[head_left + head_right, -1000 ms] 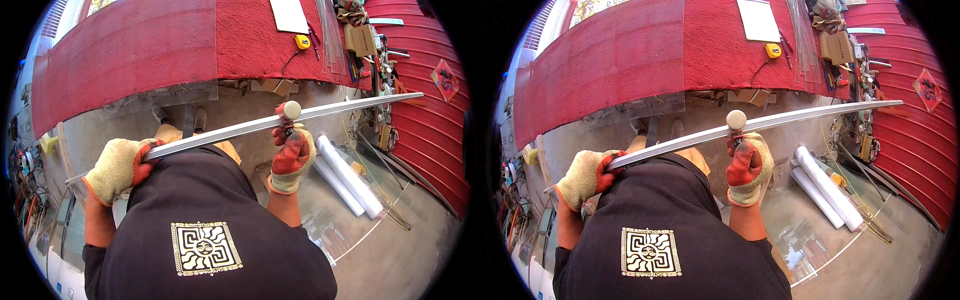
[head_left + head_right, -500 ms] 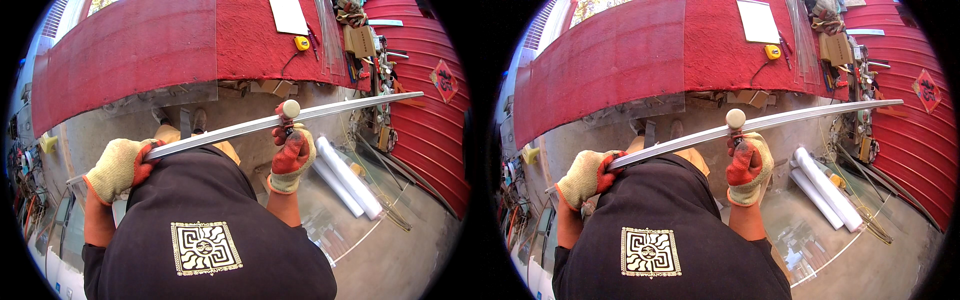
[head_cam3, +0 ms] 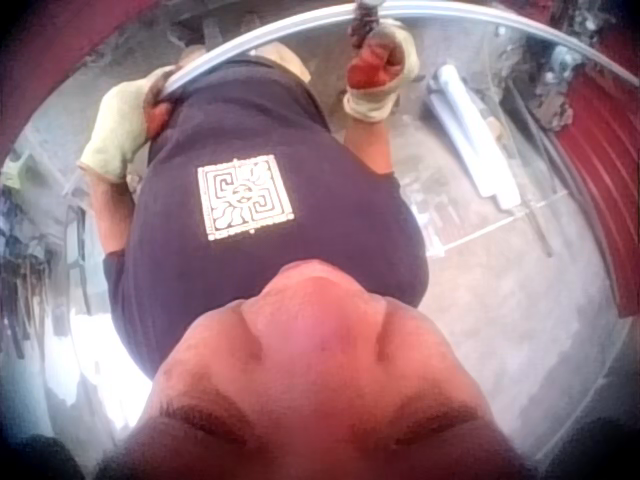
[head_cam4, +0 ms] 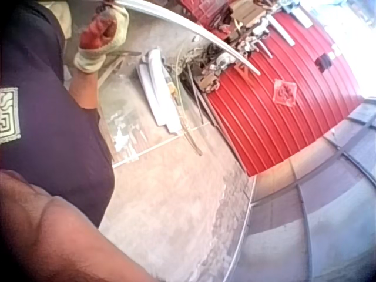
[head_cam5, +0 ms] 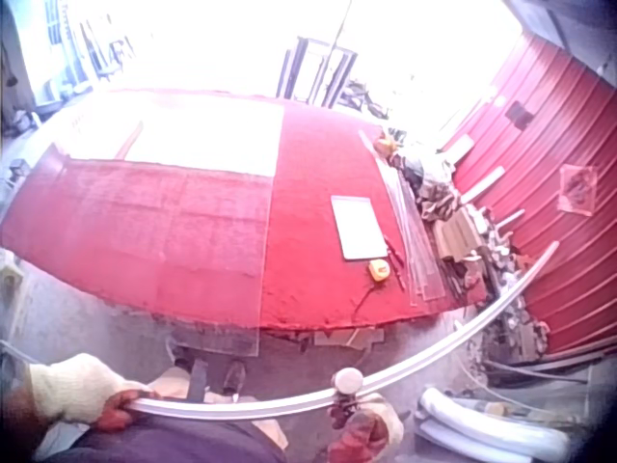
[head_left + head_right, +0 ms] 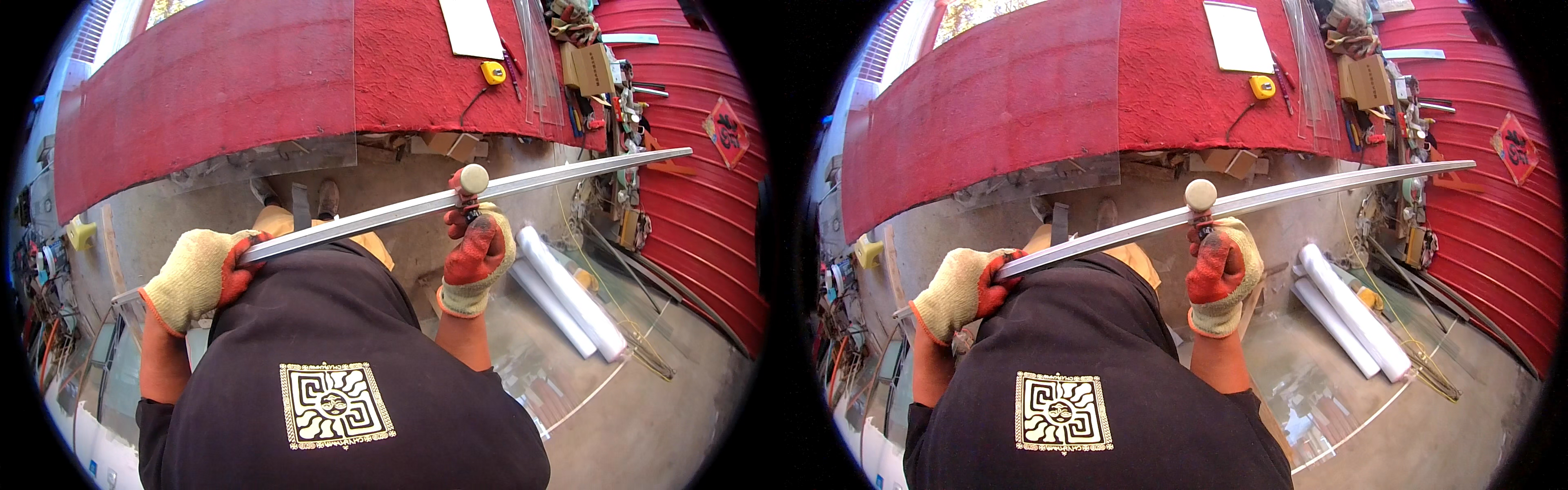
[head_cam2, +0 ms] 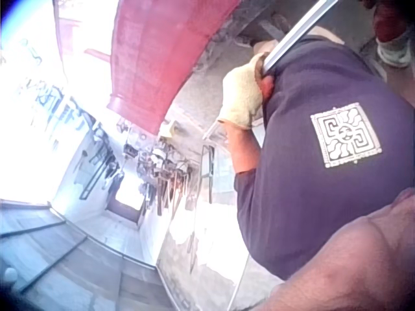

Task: The person measures a large pane of glass on a table using a tape measure, then walks to a different area to retrieve a long metal guide tool which they then bring back to the glass.

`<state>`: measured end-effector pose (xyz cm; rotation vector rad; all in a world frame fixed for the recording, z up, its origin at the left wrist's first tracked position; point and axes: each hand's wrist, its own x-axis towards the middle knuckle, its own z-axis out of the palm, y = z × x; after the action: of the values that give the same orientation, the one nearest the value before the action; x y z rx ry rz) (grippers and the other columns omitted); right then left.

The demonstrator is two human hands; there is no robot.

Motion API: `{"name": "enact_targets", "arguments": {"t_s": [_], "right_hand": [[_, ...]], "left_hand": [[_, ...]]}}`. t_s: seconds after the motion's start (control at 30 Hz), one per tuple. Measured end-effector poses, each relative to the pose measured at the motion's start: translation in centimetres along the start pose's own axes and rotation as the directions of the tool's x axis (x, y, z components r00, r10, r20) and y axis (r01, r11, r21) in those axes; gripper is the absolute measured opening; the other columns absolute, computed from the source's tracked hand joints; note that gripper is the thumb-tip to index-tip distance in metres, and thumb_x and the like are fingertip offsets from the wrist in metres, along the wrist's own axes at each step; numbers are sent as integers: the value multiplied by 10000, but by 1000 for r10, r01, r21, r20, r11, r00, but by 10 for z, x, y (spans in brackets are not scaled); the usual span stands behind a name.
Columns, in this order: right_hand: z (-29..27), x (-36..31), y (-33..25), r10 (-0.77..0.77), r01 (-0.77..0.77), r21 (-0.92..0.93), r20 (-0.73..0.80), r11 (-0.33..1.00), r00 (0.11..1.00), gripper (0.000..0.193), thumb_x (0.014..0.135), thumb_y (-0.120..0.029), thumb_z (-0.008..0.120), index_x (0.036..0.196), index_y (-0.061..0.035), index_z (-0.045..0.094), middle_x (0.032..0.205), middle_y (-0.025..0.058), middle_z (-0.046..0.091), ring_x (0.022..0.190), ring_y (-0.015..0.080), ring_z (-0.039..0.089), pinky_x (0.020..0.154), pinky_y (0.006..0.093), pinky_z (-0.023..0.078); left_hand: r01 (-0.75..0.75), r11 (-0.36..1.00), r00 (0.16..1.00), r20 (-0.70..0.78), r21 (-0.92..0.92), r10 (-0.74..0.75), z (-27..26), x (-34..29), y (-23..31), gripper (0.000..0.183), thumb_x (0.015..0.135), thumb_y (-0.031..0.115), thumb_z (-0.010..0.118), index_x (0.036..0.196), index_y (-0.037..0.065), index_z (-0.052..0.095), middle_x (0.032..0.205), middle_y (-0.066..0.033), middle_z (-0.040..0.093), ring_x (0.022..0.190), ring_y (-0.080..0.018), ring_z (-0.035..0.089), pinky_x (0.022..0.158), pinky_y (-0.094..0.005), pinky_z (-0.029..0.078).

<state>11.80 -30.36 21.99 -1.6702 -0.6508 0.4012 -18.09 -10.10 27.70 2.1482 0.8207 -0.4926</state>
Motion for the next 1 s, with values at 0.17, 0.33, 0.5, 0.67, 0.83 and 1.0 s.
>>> {"name": "enact_targets", "arguments": {"t_s": [0.17,0.33,0.5,0.67,0.83,1.0], "right_hand": [[-2,2,1,-10,9,15,15,1000,1000,506,1116,-492,547,969,-22,660,1113,183,780,745,117,631,647,264,501],[-9,7,6,-45,45,4,69,999,997,400,1098,-359,609,936,-1,688,965,115,743,753,129,637,672,284,511],[-6,16,-15,-121,135,-269,68,954,990,274,1001,-243,775,886,1,724,829,100,691,721,189,640,675,313,509],[-4,20,-17,-31,52,-274,81,960,996,260,996,-229,777,898,6,723,796,88,683,705,175,627,675,312,505],[-2,28,-14,-42,62,-115,168,991,985,255,1038,-203,711,891,5,719,765,79,666,697,172,627,673,319,502],[14,26,-19,-31,38,-26,231,999,972,261,1061,-181,664,882,1,717,753,77,657,689,166,615,656,323,489]], "left_hand": [[14,1000,1000,-15,2,-14,3,-4,4,473,844,197,711,1311,128,729,979,-205,752,916,-410,733,828,-449,580],[67,997,998,10,-29,-66,4,-9,10,471,860,144,740,1330,149,719,1036,-210,748,966,-396,745,842,-405,586],[89,996,993,-78,-20,-90,20,-14,15,388,890,236,734,1272,168,741,977,-176,757,921,-393,737,805,-419,586],[94,995,979,-176,-38,-99,31,-26,25,357,935,323,749,1255,164,743,945,-168,756,888,-388,737,776,-435,581],[91,995,959,-265,-45,-99,37,-43,36,374,925,336,775,1242,139,758,904,-180,749,846,-382,742,738,-423,583],[57,998,912,-408,15,-46,48,-63,26,391,902,302,810,1245,118,774,874,-171,755,791,-340,760,707,-394,590]]}}
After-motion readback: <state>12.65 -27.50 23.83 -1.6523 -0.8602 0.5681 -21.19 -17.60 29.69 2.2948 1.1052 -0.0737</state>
